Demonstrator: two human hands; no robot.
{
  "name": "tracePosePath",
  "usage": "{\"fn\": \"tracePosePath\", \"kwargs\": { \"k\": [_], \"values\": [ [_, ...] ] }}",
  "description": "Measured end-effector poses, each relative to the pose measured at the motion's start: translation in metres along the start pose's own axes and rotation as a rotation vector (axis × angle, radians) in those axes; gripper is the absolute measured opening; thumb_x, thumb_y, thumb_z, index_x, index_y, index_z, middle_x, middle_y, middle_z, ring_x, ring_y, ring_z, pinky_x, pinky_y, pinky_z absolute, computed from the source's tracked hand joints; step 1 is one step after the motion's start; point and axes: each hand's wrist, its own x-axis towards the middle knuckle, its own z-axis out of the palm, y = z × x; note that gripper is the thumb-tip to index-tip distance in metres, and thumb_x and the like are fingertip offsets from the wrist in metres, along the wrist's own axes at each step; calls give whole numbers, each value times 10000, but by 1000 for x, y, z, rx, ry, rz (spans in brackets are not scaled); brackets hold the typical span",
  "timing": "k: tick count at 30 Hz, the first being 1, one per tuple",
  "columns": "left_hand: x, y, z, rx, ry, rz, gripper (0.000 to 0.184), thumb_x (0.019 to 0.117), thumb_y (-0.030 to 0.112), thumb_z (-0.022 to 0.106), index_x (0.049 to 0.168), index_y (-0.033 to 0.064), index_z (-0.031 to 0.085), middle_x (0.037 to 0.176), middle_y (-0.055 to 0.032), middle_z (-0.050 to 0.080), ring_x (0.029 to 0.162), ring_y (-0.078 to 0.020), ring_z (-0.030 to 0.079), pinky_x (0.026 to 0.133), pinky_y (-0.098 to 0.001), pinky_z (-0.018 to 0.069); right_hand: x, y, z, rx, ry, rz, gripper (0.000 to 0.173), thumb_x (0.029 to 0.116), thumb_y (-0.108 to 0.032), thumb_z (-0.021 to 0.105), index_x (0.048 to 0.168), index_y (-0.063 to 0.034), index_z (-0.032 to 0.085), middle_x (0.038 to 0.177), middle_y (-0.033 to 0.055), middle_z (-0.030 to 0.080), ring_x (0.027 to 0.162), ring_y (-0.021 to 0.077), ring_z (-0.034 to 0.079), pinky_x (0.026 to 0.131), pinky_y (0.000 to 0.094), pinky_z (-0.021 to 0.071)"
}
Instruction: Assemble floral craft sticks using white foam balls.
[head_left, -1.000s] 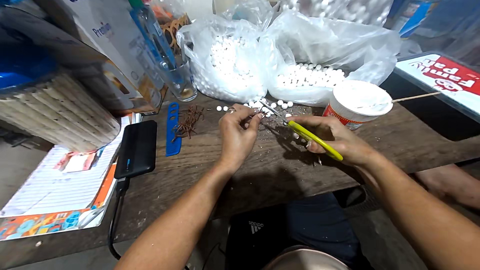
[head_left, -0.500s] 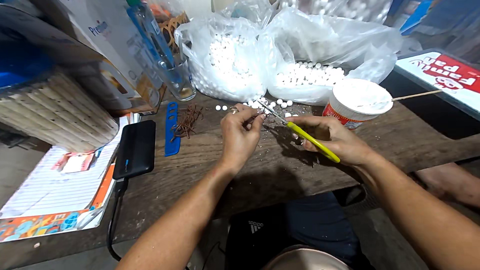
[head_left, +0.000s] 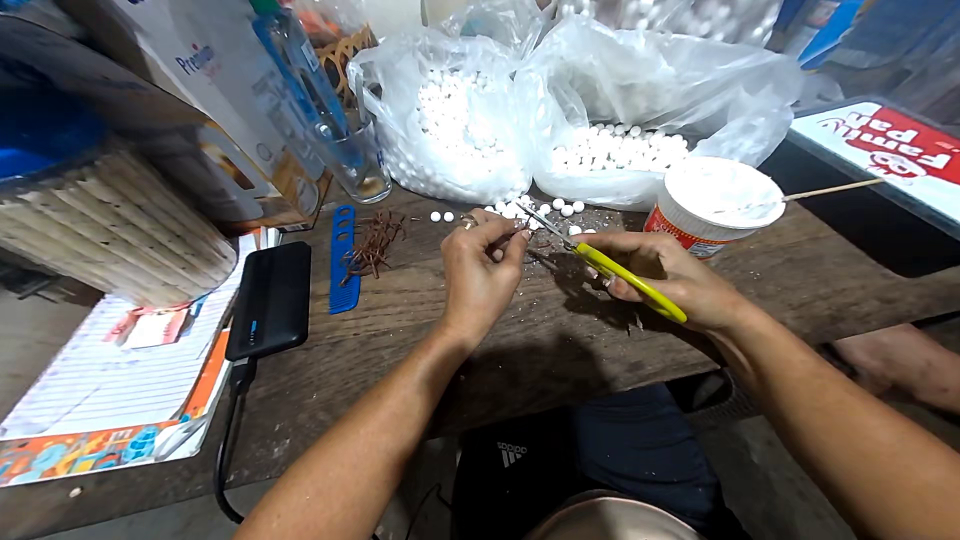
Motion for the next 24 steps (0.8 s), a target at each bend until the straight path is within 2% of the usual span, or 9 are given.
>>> {"fn": "tracePosePath", "kwargs": {
  "k": [7, 12, 14, 17, 18, 21, 23, 24],
  "values": [
    [0, -1, 1, -1, 2, 10, 50, 914, -5, 695, 878, -24, 725, 898, -86, 638, 703, -12, 563, 621, -114, 461, -1, -2, 1, -20, 3, -16, 459, 865, -162, 693, 1304, -37, 640, 960, -99, 697, 733, -66, 605, 648, 99, 508],
    [-1, -2, 1, 23, -8, 10, 46, 912, 0, 699, 874, -15, 719, 900, -86, 639, 710, -21, 563, 631, -125, 463, 0, -1, 1, -42, 4, -20, 386, 883, -125, 672, 1262, -49, 662, 940, -98, 703, 719, -66, 595, 641, 104, 499],
    [-1, -3, 0, 35, -12, 5, 44, 910, 1, 701, 871, -14, 715, 908, -89, 639, 713, -32, 567, 632, -135, 463, 0, -1, 1, -44, 11, -8, 362, 891, -111, 667, 1248, -53, 671, 903, -106, 698, 681, -70, 579, 611, 100, 485],
    [0, -4, -2, 46, -18, -2, 40, 916, 11, 700, 887, -9, 717, 911, -89, 646, 738, -47, 585, 655, -156, 474, 1, 2, 3, -9, 83, -15, 229, 923, -112, 681, 1147, -69, 705, 676, -128, 607, 529, -60, 478, 497, 102, 404],
    [0, -5, -3, 30, -16, -8, 33, 914, 5, 701, 893, -14, 717, 914, -95, 656, 748, -51, 596, 665, -165, 483, 1, 2, 1, -33, 95, -27, 231, 930, -103, 677, 1154, -58, 701, 672, -125, 599, 528, -62, 471, 497, 99, 399],
    [3, -4, -5, -112, 28, -87, 45, 896, -41, 711, 938, -42, 694, 931, -81, 661, 755, -12, 636, 677, -140, 541, 1, 5, -7, -223, 142, -102, 319, 906, -85, 693, 1214, -3, 676, 811, -69, 672, 625, -65, 552, 571, 104, 469],
    [6, 0, -11, -227, 61, -157, 111, 881, -87, 704, 975, -39, 671, 932, -39, 663, 770, 3, 644, 712, -151, 560, 1, 7, -10, -409, 162, -110, 364, 881, -160, 707, 1215, -16, 693, 859, -17, 702, 670, -22, 602, 606, 164, 515],
    [7, 1, -13, -266, 74, -190, 132, 882, -93, 705, 981, -14, 668, 909, -7, 681, 748, 11, 650, 699, -153, 565, 1, 7, -9, -508, 151, -109, 391, 869, -220, 700, 1216, -40, 711, 901, 11, 721, 724, 26, 642, 649, 228, 548]
  ]
}}
